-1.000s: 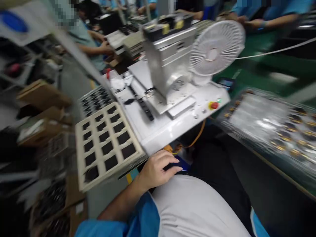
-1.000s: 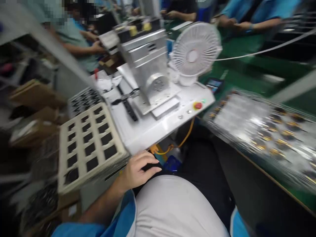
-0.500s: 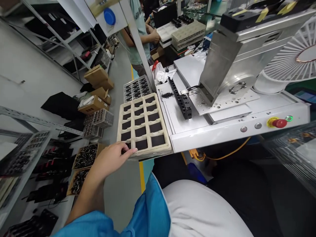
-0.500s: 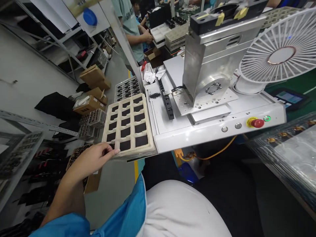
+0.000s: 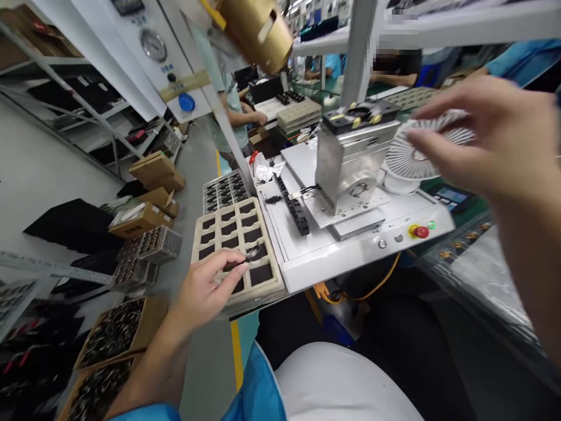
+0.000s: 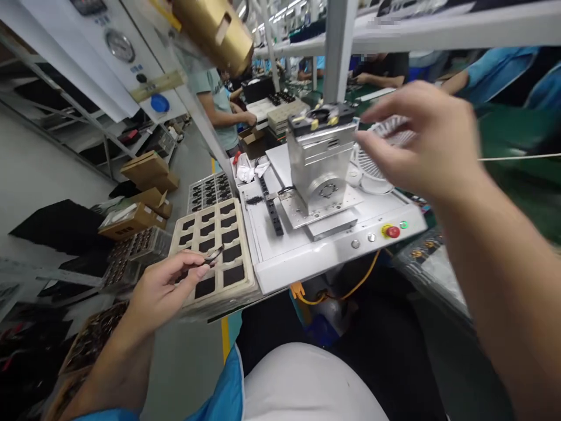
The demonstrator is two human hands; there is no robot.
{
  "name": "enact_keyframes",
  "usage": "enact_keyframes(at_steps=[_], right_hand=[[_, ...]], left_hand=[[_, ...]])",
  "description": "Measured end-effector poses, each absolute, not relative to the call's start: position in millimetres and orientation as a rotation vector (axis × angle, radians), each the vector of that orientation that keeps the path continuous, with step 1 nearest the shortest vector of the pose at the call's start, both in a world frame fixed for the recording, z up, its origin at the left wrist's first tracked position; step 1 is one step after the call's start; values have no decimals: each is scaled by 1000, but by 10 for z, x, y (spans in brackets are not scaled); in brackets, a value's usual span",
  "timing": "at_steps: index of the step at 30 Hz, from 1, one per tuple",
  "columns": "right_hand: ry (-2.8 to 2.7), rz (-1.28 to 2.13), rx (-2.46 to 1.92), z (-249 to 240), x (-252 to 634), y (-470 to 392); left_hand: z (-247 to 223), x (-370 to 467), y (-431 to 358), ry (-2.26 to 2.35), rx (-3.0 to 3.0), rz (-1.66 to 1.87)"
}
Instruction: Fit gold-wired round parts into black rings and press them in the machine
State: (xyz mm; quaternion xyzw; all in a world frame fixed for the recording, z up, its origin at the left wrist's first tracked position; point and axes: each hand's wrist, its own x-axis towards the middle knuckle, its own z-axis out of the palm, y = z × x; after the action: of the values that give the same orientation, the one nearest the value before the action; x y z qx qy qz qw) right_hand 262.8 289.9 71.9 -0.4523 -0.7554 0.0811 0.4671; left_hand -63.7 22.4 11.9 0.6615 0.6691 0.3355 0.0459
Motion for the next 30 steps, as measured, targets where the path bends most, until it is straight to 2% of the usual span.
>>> enact_keyframes(at_steps=[2,6,11,15,19,23,30], right_hand=[[-2070,173,-1013,998,2468,3078],[-2408,279,-1095,1361,2196,3472],[-2468,434,-857,1377,2149,3720],[-2033,547,-588,1120,2230,3754],[-1741,611,-488,785,2465,3590],[-1593,645,-541,417,2829,3239],[-1362,877,-927,-494,3559,2741]], left_hand=[[189,-527,456,1902,2150,1141],[437,-362,932,1714,2286,1313],[769,-162,1685,1581,2281,1488],[1033,73,2375,1575,2421,1463],[1330,297,2893,1659,2659,1010],[1561,446,3116,1689,2678,590],[1507,433,2908,1665,2632,433]])
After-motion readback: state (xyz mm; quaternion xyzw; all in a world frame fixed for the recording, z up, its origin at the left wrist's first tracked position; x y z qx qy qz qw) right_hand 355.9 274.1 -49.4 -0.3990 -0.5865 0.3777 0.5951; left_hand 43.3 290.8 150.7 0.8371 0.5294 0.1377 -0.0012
